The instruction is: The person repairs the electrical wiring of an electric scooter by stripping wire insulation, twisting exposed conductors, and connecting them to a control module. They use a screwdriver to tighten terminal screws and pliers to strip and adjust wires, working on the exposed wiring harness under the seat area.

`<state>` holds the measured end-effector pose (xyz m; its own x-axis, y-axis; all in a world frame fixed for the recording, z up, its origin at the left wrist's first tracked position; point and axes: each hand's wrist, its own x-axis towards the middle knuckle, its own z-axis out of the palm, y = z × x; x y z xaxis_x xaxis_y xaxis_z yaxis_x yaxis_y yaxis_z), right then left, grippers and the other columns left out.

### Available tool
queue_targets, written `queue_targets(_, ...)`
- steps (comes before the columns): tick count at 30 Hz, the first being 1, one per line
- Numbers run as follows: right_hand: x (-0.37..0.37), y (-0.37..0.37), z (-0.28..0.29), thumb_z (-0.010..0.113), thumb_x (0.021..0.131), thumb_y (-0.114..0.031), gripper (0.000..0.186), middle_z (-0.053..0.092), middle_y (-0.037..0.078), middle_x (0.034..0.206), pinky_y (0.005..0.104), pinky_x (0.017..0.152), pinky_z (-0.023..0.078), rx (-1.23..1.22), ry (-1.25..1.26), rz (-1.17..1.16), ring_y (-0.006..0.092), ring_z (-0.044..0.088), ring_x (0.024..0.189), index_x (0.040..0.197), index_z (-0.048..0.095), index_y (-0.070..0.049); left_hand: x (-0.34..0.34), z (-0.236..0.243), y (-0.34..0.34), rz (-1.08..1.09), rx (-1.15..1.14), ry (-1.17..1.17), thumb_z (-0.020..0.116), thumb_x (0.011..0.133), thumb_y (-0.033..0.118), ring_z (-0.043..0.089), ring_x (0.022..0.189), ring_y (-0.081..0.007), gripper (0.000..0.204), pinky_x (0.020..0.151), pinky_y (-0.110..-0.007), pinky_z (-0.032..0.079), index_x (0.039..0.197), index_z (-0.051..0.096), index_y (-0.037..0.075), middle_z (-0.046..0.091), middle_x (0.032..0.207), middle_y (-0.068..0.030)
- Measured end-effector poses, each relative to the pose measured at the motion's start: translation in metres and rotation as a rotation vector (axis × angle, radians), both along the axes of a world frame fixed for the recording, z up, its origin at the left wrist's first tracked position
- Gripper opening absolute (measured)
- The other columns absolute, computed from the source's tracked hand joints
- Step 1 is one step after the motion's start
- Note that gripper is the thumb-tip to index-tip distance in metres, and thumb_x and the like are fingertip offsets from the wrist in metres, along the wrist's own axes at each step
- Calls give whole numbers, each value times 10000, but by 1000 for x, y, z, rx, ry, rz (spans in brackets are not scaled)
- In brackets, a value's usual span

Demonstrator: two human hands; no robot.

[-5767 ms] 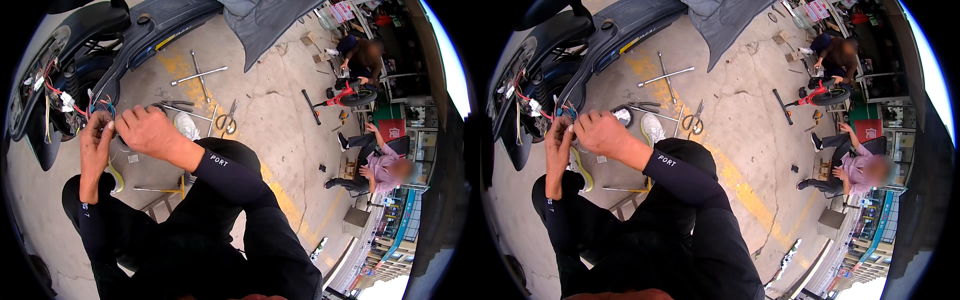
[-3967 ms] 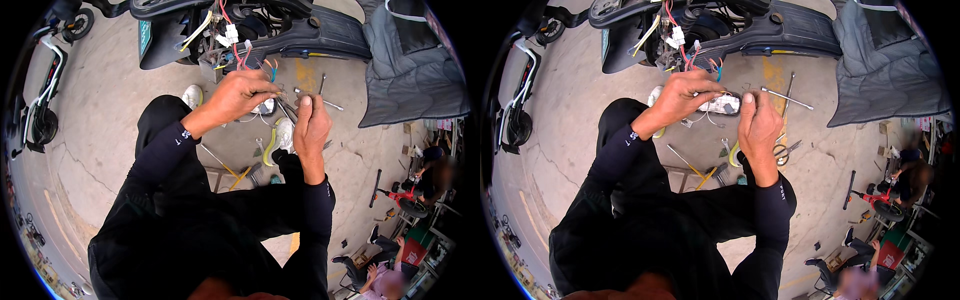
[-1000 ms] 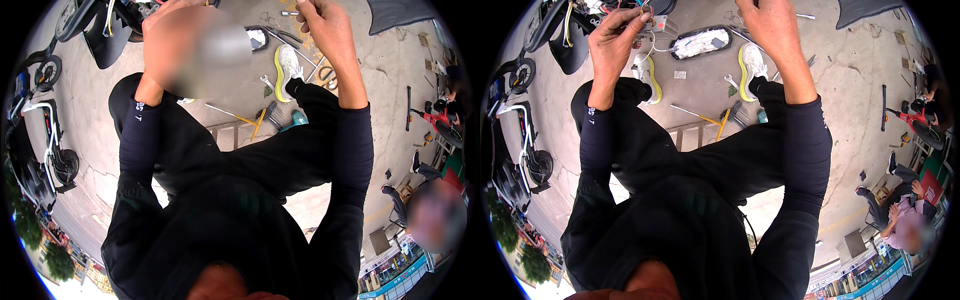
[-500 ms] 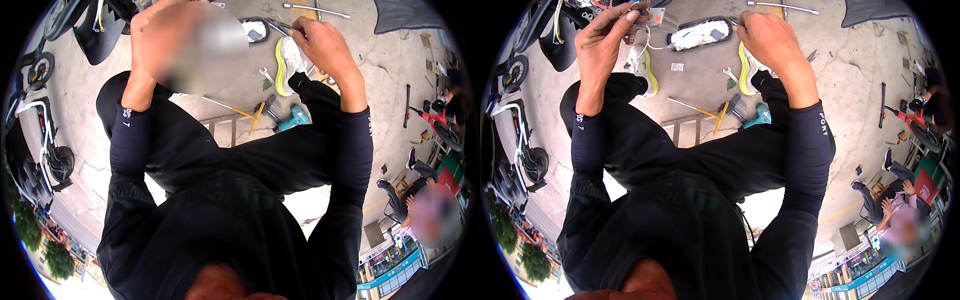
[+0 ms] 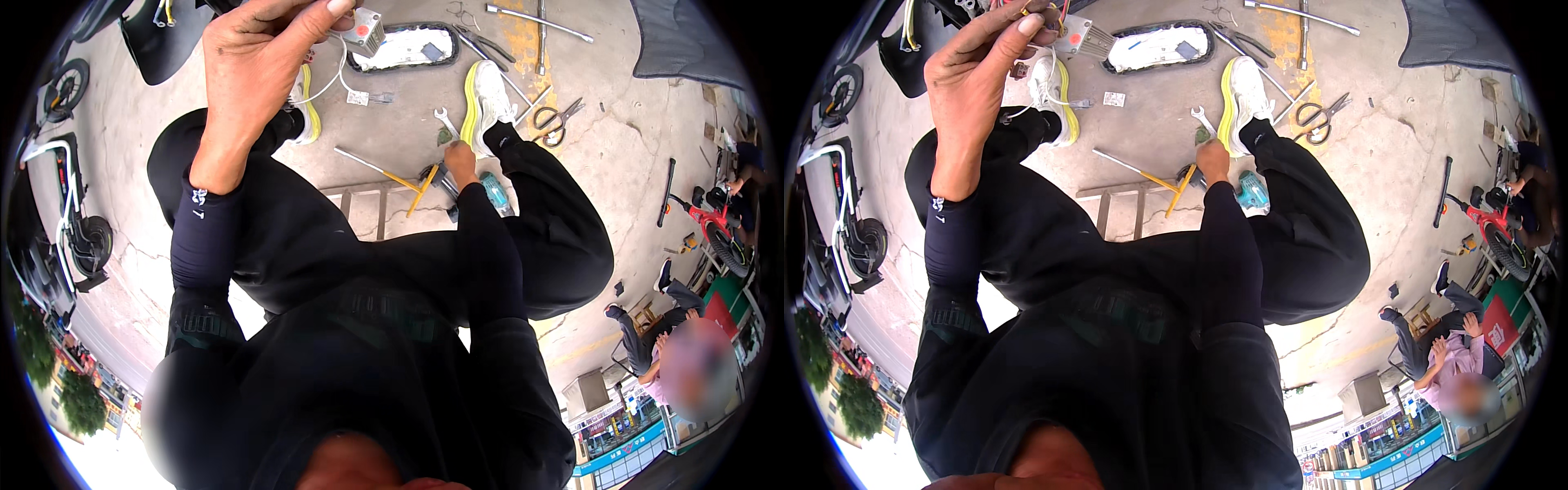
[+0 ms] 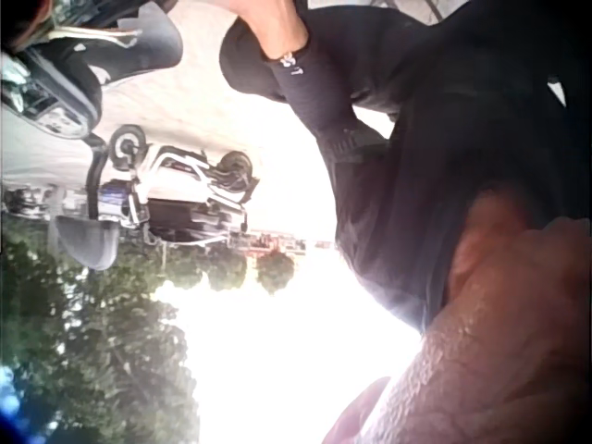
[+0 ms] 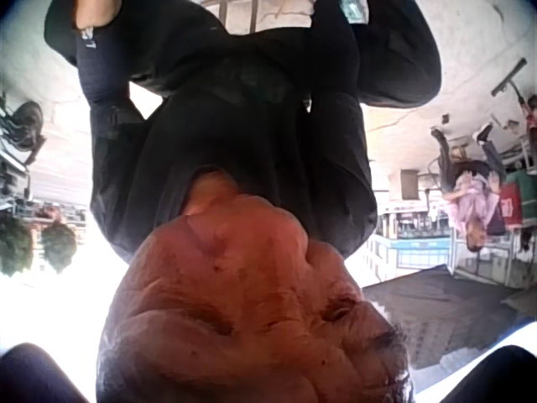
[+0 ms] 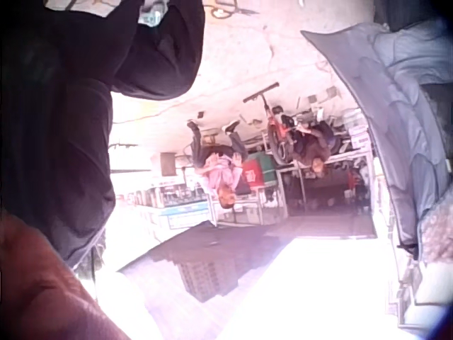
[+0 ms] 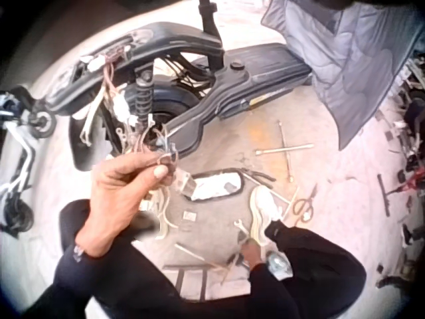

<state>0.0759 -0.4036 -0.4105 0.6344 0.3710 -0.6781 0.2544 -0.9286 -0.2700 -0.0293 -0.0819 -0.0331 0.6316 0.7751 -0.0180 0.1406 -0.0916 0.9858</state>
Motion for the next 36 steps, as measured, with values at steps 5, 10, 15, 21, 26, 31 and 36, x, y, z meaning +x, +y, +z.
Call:
queue_targets(5,-92,-45,-29,551,856,-140,228,681,294,992,510,871,505,48,-64,-425,467,644,979,988,650,18,-30,-16,14,-76,198,76,682,936,103,720,846,-165,229,650,-220,509,1136,712,-4,748,972,-128)
queue_targets(10,-136,-21,-30,533,838,-97,263,676,295,974,525,868,500,70,-134,-624,455,646,973,1057,634,8,-30,-15,14,-12,150,107,671,935,67,724,851,-198,235,630,-237,505,1151,694,-23,738,988,-158)
queue_targets(15,-138,-7,-14,542,884,-171,229,701,221,1010,493,858,516,-17,7,-487,425,662,966,1006,692,-49,-30,-13,16,-80,176,51,669,931,46,717,828,-214,226,629,-255,506,1142,694,-29,733,985,-168)
queue_targets(21,-101,-9,-29,649,866,-305,317,710,229,966,475,819,537,9,-131,-549,416,680,922,961,717,-10,-27,-14,15,-32,141,59,705,902,37,720,830,-174,233,730,-230,552,1120,700,-45,738,947,-149)
queue_targets(26,-82,6,-30,726,817,-344,371,712,240,886,482,799,555,-167,-27,-431,423,693,877,824,723,27,-26,-8,11,-10,98,65,697,893,0,724,835,-205,224,755,-265,574,1109,691,-61,732,972,-171)
queue_targets(31,-83,28,-23,750,775,-349,395,706,266,925,460,814,569,-262,-53,-432,412,700,903,849,726,38,-28,-10,10,-45,91,28,697,885,-23,722,841,-206,233,779,-280,582,1110,682,-81,728,977,-182)
queue_targets(36,-99,26,14,690,785,-253,279,712,226,876,482,761,563,-121,-174,-290,397,703,847,863,665,14,-27,-12,12,-148,164,16,688,909,24,719,841,-183,225,713,-240,539,1121,693,-52,734,979,-161)
